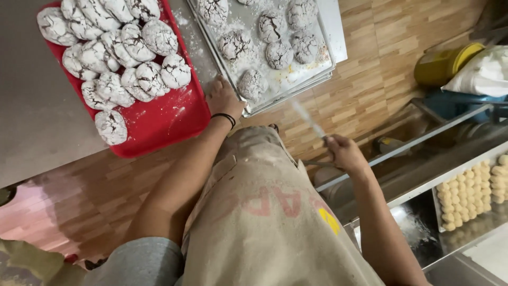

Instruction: Transferring powdered pastries from a baking sheet to a red plastic tray and organizing them in rows.

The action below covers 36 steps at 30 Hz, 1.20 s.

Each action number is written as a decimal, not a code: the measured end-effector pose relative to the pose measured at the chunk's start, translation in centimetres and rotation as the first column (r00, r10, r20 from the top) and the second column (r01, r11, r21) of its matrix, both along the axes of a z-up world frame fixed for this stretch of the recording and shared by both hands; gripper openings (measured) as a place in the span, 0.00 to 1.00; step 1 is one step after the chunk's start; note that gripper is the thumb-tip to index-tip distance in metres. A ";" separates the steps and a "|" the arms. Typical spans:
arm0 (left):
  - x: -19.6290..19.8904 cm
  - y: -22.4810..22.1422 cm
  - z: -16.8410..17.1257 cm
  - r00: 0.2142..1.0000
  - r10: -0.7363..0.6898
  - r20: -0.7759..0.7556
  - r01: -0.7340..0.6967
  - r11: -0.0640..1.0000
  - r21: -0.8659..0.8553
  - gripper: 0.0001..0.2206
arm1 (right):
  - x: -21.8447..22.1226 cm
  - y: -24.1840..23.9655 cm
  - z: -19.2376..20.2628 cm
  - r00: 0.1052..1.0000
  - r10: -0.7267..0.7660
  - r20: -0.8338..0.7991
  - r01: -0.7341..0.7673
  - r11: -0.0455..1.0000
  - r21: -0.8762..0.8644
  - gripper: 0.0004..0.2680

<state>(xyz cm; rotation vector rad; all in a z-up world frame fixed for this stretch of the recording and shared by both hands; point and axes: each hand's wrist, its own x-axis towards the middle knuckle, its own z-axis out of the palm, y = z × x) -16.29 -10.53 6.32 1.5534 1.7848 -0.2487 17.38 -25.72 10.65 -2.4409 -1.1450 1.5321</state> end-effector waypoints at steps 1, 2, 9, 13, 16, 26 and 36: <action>-0.1 0.1 0.4 1.000 -0.010 -0.003 0.010 1.000 -0.011 0.47 | 1.0 -0.5 -1.0 0.999 -0.044 -0.011 0.044 0.998 0.049 0.12; 0.0 0.2 0.7 1.000 -0.020 -0.006 0.019 1.000 -0.022 0.46 | 2.1 -1.0 -2.0 0.996 -0.087 -0.023 0.089 0.991 0.097 0.11; 0.4 0.3 -2.6 0.999 -0.028 -0.032 0.026 0.998 -0.052 0.47 | -4.3 7.5 -7.6 0.992 -0.002 0.125 -0.014 0.992 0.124 0.14; 0.9 0.3 -3.8 0.999 -0.016 -0.045 0.014 0.999 -0.045 0.49 | -5.0 11.0 -12.4 0.973 0.178 0.150 -0.199 0.969 0.144 0.13; 0.8 0.9 -2.7 0.999 0.006 -0.049 -0.008 0.999 -0.041 0.49 | -5.2 11.0 -9.4 0.959 0.233 0.159 -0.253 0.960 0.118 0.14; 1.6 0.9 -1.4 0.996 0.065 -0.059 -0.069 0.995 -0.067 0.49 | 3.7 8.6 -6.2 0.947 0.299 0.116 -0.306 0.951 0.043 0.12; 2.7 1.3 0.0 0.991 0.100 -0.084 -0.108 0.988 -0.107 0.48 | 13.5 7.0 -2.0 0.978 0.116 0.175 -0.140 0.982 0.131 0.12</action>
